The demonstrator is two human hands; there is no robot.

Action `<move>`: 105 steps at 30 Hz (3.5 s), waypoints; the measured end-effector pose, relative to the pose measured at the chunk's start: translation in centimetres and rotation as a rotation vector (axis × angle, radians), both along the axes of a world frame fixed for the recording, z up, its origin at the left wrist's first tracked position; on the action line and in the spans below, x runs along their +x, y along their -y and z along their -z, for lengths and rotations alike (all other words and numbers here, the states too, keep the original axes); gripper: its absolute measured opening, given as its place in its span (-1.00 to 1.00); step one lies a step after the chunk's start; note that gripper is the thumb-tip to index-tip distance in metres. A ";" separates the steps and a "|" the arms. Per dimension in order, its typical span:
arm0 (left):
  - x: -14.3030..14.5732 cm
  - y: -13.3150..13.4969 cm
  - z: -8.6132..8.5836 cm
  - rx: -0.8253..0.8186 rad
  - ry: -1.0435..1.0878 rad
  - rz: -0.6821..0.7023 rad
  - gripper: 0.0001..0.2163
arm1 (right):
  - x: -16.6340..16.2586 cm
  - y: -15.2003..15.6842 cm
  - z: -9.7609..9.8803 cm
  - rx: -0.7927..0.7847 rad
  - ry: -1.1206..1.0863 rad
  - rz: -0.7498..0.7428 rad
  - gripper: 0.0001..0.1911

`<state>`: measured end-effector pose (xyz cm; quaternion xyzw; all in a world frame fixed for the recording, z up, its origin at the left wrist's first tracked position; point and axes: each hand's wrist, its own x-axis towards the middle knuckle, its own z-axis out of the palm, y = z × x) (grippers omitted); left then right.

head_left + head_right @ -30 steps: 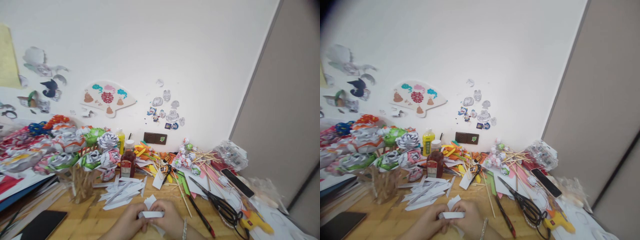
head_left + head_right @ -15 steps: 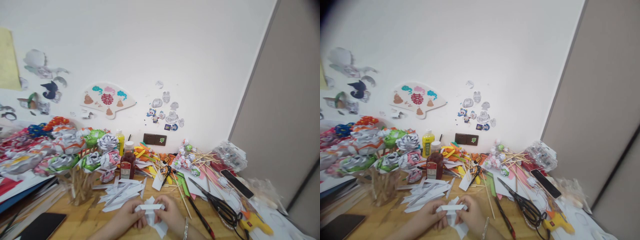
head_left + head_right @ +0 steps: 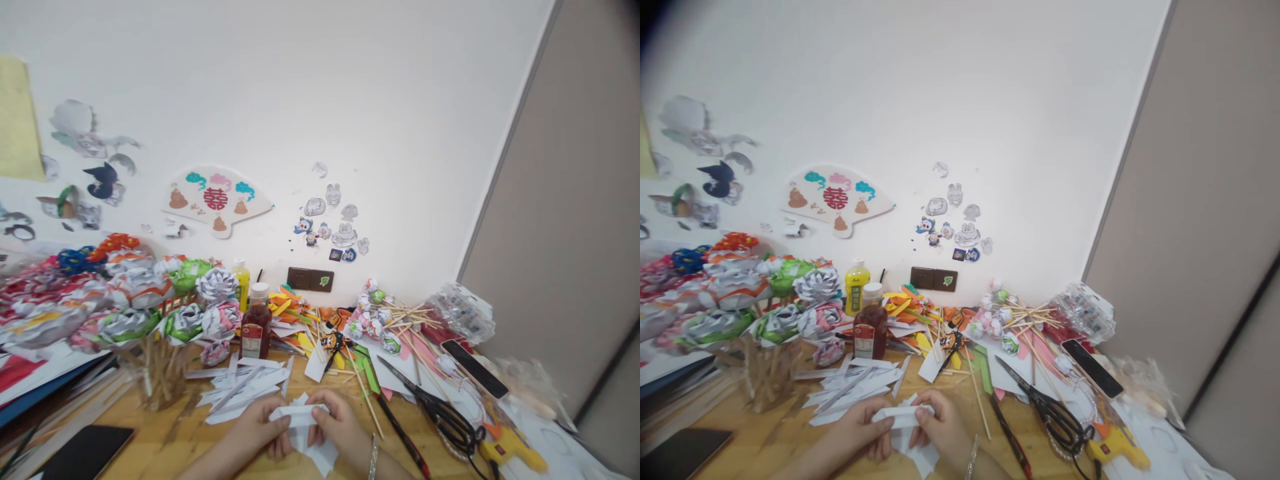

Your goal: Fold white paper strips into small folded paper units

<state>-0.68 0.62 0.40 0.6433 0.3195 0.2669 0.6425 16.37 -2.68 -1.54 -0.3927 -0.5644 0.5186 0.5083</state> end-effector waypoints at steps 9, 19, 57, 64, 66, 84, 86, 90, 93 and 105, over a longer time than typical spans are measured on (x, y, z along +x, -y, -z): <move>0.1 0.1 0.1 0.028 0.004 0.002 -0.68 | -0.2 -0.1 0.2 -0.024 0.029 0.017 -0.69; 0.3 0.3 -0.1 0.092 0.006 -0.003 -0.66 | 0.0 -0.1 0.8 -0.002 0.105 -0.001 -0.72; 0.4 0.4 -0.7 0.031 -0.083 0.006 -0.54 | 0.1 -0.1 0.4 -0.057 0.070 -0.052 -0.68; 0.3 0.3 -0.2 0.106 -0.116 -0.079 -0.66 | 0.1 -0.3 1.0 -0.072 0.080 -0.047 -0.65; 0.3 0.3 -0.1 0.119 -0.119 -0.089 -0.67 | 0.0 -0.3 1.1 -0.059 0.096 -0.052 -0.64; 0.5 0.5 -0.1 0.084 -0.110 -0.052 -0.58 | -0.1 0.1 0.5 0.015 0.238 -0.014 -0.67; 0.5 0.4 0.0 0.064 -0.099 -0.058 -0.57 | -0.1 0.2 0.6 0.013 0.235 -0.028 -0.65; 0.4 0.4 0.0 0.026 -0.051 -0.082 -0.58 | -0.1 0.4 0.3 0.021 0.168 -0.054 -0.66; 0.3 0.4 -0.3 0.004 0.004 -0.076 -0.63 | -0.2 0.5 0.0 0.028 0.145 -0.037 -0.70; -0.1 0.0 0.1 -0.047 0.026 -0.058 -0.64 | -0.2 0.3 0.2 0.016 0.090 0.024 -0.75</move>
